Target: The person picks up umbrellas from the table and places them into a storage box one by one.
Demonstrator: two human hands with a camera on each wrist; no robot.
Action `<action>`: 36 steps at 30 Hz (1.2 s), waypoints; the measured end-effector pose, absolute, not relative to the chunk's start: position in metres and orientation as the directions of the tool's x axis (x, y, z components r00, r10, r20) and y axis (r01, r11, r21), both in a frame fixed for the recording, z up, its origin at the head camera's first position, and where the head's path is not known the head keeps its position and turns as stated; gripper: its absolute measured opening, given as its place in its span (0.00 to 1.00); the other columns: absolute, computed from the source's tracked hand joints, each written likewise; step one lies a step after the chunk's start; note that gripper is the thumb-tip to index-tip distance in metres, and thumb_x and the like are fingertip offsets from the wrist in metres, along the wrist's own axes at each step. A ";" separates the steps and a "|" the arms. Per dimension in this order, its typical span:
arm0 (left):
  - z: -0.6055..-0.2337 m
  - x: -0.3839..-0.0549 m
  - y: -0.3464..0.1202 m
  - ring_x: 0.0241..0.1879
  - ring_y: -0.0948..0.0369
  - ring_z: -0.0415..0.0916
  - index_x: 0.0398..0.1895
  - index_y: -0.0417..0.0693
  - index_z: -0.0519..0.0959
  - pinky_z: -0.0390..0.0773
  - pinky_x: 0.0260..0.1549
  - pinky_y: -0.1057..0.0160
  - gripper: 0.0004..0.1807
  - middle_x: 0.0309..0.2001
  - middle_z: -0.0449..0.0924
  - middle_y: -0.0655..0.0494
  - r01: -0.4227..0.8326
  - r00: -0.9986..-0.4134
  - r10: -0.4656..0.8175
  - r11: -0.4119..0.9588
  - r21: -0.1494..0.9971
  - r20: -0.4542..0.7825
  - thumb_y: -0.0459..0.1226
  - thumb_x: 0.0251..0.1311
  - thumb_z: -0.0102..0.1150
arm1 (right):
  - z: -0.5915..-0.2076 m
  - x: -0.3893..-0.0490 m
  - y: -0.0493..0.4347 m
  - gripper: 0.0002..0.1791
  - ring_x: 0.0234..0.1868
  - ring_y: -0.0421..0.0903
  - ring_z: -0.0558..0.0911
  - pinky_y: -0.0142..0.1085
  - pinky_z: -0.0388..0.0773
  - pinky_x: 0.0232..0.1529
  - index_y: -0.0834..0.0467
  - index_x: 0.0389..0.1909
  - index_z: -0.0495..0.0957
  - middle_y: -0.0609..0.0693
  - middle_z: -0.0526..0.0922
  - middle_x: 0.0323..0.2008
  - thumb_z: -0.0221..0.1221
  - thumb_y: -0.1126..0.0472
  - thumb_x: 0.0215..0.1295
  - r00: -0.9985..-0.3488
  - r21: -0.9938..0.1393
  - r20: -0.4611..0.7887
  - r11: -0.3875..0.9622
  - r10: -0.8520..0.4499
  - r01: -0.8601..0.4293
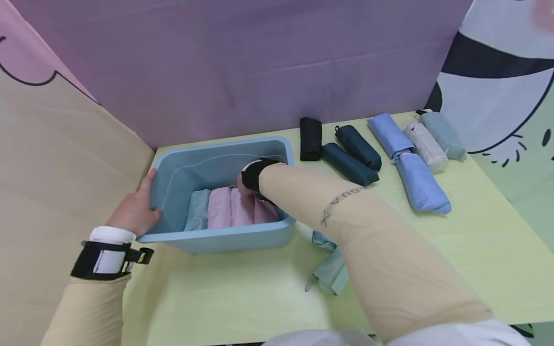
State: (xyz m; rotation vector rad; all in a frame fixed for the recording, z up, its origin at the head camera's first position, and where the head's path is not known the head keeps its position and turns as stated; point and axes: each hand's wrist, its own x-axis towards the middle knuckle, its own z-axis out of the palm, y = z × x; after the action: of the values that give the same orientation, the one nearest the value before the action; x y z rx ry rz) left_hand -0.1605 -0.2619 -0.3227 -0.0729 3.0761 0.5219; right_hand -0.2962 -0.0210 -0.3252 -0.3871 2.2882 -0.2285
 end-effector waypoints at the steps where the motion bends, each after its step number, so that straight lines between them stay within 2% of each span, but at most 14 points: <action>1: -0.323 -0.160 -0.262 0.25 0.45 0.77 0.75 0.37 0.36 0.74 0.26 0.47 0.52 0.30 0.77 0.30 -0.050 -0.999 -0.043 0.943 0.329 -0.029 0.29 0.50 0.56 | -0.325 -0.296 -0.021 0.13 0.32 0.47 0.71 0.35 0.69 0.25 0.59 0.42 0.83 0.52 0.73 0.40 0.61 0.59 0.57 -0.644 -0.286 -0.682 0.937 -0.347 -0.201; 6: -0.323 -0.160 -0.262 0.24 0.46 0.76 0.75 0.37 0.36 0.74 0.26 0.48 0.52 0.29 0.77 0.32 -0.050 -0.999 -0.043 0.943 0.330 -0.028 0.28 0.50 0.56 | -0.324 -0.296 -0.021 0.13 0.36 0.49 0.72 0.36 0.70 0.26 0.58 0.44 0.82 0.54 0.74 0.46 0.59 0.58 0.60 -0.656 -0.319 -0.688 0.941 -0.310 -0.110; 10: -0.323 -0.160 -0.262 0.24 0.46 0.76 0.75 0.37 0.36 0.74 0.26 0.48 0.52 0.29 0.77 0.32 -0.049 -0.999 -0.042 0.942 0.331 -0.028 0.28 0.50 0.56 | -0.320 -0.296 -0.020 0.12 0.37 0.49 0.72 0.37 0.70 0.28 0.59 0.43 0.80 0.54 0.74 0.46 0.54 0.59 0.65 -0.659 -0.352 -0.672 0.929 -0.337 -0.116; 13: -0.322 -0.160 -0.262 0.23 0.47 0.76 0.75 0.37 0.36 0.74 0.26 0.48 0.52 0.27 0.77 0.34 -0.048 -0.999 -0.040 0.942 0.333 -0.031 0.28 0.50 0.56 | -0.315 -0.295 -0.018 0.09 0.31 0.47 0.70 0.36 0.67 0.25 0.59 0.30 0.76 0.53 0.72 0.38 0.48 0.62 0.65 -0.654 -0.387 -0.645 0.907 -0.394 -0.166; 15: -0.322 -0.160 -0.262 0.22 0.47 0.75 0.75 0.37 0.36 0.73 0.25 0.49 0.52 0.26 0.77 0.35 -0.047 -0.999 -0.037 0.942 0.333 -0.036 0.28 0.50 0.56 | -0.312 -0.296 -0.017 0.10 0.27 0.47 0.68 0.37 0.66 0.23 0.58 0.22 0.70 0.52 0.69 0.32 0.47 0.65 0.63 -0.643 -0.427 -0.651 0.895 -0.402 -0.127; 18: -0.321 -0.160 -0.261 0.21 0.49 0.75 0.75 0.37 0.36 0.73 0.24 0.50 0.52 0.24 0.76 0.38 -0.045 -0.999 -0.033 0.942 0.334 -0.040 0.28 0.51 0.56 | -0.305 -0.300 -0.021 0.15 0.22 0.43 0.61 0.33 0.62 0.23 0.54 0.16 0.62 0.48 0.62 0.23 0.46 0.64 0.62 -0.597 -0.366 -0.609 0.853 -0.521 -0.371; 20: -0.321 -0.160 -0.262 0.21 0.49 0.75 0.75 0.37 0.36 0.73 0.24 0.51 0.52 0.24 0.76 0.38 -0.044 -0.999 -0.033 0.942 0.332 -0.041 0.28 0.51 0.56 | -0.299 -0.302 -0.024 0.14 0.22 0.41 0.65 0.33 0.69 0.27 0.55 0.19 0.65 0.46 0.64 0.26 0.47 0.61 0.67 -0.570 -0.364 -0.590 0.819 -0.571 -0.443; 22: -0.321 -0.160 -0.262 0.21 0.49 0.75 0.75 0.37 0.35 0.73 0.24 0.51 0.52 0.24 0.76 0.38 -0.046 -0.999 -0.034 0.942 0.334 -0.043 0.28 0.51 0.56 | -0.291 -0.304 -0.027 0.12 0.24 0.40 0.69 0.31 0.73 0.32 0.56 0.27 0.70 0.46 0.65 0.30 0.46 0.59 0.70 -0.531 -0.324 -0.549 0.750 -0.646 -0.577; 24: -0.321 -0.161 -0.263 0.21 0.49 0.74 0.75 0.38 0.35 0.73 0.23 0.52 0.52 0.24 0.76 0.38 -0.051 -0.998 -0.037 0.940 0.338 -0.048 0.28 0.51 0.56 | -0.282 -0.306 -0.028 0.10 0.28 0.45 0.79 0.34 0.78 0.36 0.59 0.33 0.71 0.47 0.66 0.32 0.47 0.57 0.71 -0.534 -0.382 -0.542 0.756 -0.649 -0.532; 26: -0.321 -0.162 -0.264 0.20 0.50 0.74 0.75 0.38 0.34 0.73 0.23 0.53 0.53 0.25 0.76 0.38 -0.053 -0.998 -0.038 0.938 0.341 -0.051 0.28 0.51 0.56 | -0.271 -0.308 -0.027 0.11 0.33 0.49 0.85 0.38 0.80 0.36 0.59 0.39 0.71 0.49 0.67 0.33 0.48 0.54 0.71 -0.544 -0.417 -0.535 0.762 -0.647 -0.496; 29: -0.321 -0.163 -0.265 0.20 0.50 0.74 0.75 0.38 0.34 0.72 0.22 0.53 0.53 0.25 0.76 0.38 -0.055 -0.998 -0.038 0.937 0.345 -0.054 0.28 0.51 0.55 | -0.256 -0.311 -0.022 0.16 0.37 0.53 0.86 0.41 0.80 0.33 0.59 0.47 0.72 0.51 0.70 0.34 0.50 0.50 0.70 -0.572 -0.480 -0.519 0.770 -0.636 -0.420; 33: -0.324 -0.164 -0.266 0.20 0.50 0.74 0.75 0.38 0.33 0.72 0.22 0.54 0.53 0.25 0.76 0.38 -0.057 -0.998 -0.039 0.936 0.348 -0.057 0.28 0.51 0.55 | -0.238 -0.314 -0.008 0.29 0.43 0.50 0.84 0.43 0.79 0.41 0.55 0.66 0.63 0.53 0.73 0.49 0.51 0.46 0.70 -0.586 -0.550 -0.503 0.759 -0.635 -0.350; 36: -0.326 -0.165 -0.267 0.21 0.49 0.75 0.75 0.37 0.34 0.73 0.23 0.53 0.52 0.27 0.77 0.37 -0.058 -0.998 -0.041 0.936 0.347 -0.056 0.28 0.51 0.55 | -0.226 -0.313 0.007 0.31 0.45 0.47 0.83 0.44 0.77 0.47 0.54 0.68 0.61 0.53 0.73 0.54 0.51 0.44 0.69 -0.625 -0.567 -0.455 0.748 -0.634 -0.345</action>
State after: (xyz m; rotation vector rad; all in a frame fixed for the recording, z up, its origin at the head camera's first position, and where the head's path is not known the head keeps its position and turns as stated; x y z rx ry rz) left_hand -0.1653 -0.2674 -0.3259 -0.0771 3.0438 0.5480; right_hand -0.3134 0.0069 -0.2256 -0.7321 2.2870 -0.5719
